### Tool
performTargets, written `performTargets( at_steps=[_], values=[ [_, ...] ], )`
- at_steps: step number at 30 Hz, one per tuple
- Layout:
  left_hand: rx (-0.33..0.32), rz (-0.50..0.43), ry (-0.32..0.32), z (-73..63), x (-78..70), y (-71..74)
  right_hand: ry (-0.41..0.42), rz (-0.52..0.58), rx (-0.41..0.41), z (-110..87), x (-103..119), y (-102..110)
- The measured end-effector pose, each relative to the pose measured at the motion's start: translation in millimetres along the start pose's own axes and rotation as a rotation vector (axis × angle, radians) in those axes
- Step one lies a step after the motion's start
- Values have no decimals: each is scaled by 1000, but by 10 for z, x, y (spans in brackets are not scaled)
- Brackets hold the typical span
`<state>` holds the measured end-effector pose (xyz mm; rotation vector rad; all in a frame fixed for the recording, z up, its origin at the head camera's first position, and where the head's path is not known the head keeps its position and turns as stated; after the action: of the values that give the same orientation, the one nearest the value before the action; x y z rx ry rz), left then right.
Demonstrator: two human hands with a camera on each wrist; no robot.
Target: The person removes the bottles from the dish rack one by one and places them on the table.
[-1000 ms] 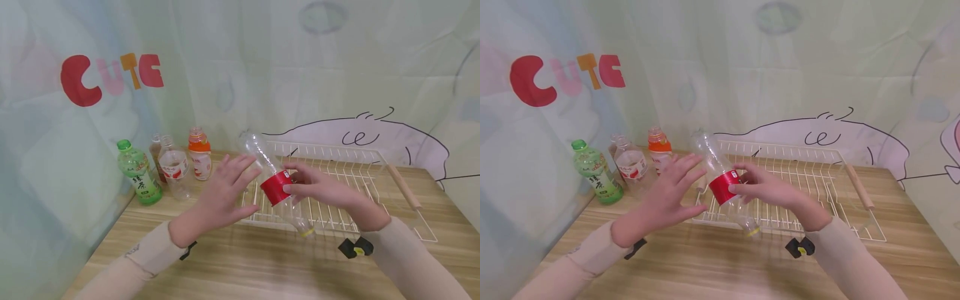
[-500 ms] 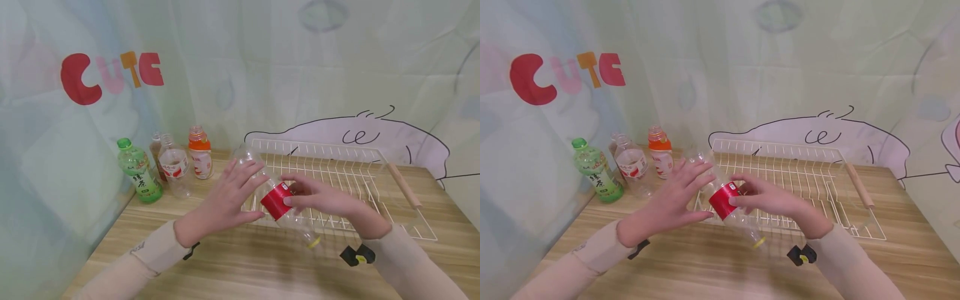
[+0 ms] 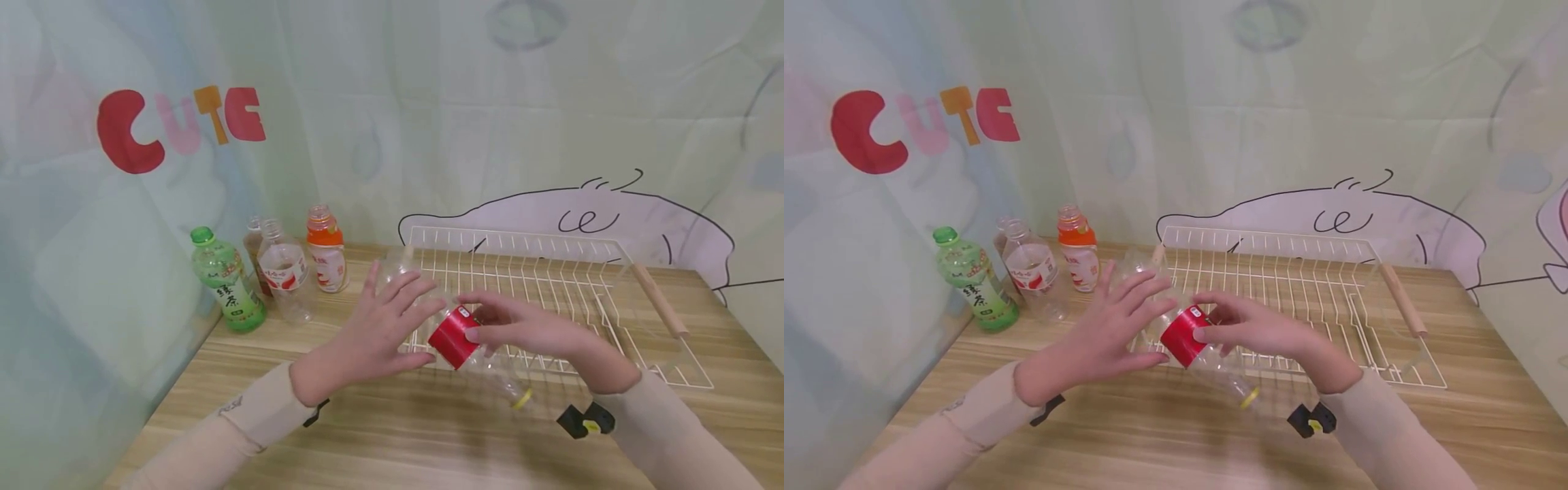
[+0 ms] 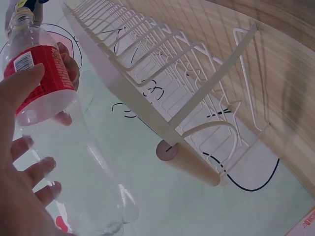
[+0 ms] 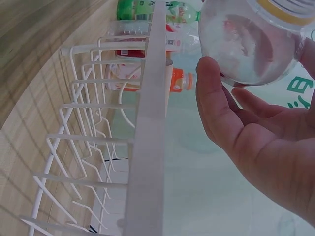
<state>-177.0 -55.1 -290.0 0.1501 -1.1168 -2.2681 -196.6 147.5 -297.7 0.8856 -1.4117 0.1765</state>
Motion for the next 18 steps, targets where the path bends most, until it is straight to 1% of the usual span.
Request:
performTargets(
  at_steps=[5, 9, 16, 18],
  values=[
    [32, 1, -7, 6, -18, -32, 2, -32, 11, -15, -14, 3],
    [60, -15, -10, -7, -24, -52, 9, -57, 14, -9, -11, -3],
    [64, -20, -14, -33, -25, -72, -6, -58, 19, -23, -17, -12],
    [61, -15, -18, -30, -29, -70, 2, -62, 14, -29, -15, -7]
  ],
)
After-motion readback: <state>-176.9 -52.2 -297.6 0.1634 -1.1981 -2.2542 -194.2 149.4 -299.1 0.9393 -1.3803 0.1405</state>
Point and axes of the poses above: each hand's wrist, its own z-axis towards the middle knuckle, its own y-axis out of the back of the hand, x = y × z, the point moved 4 cm from there along z, towards the middle knuckle, and after that the axes turned 5 degrees about -x, right-handed, at the moved point
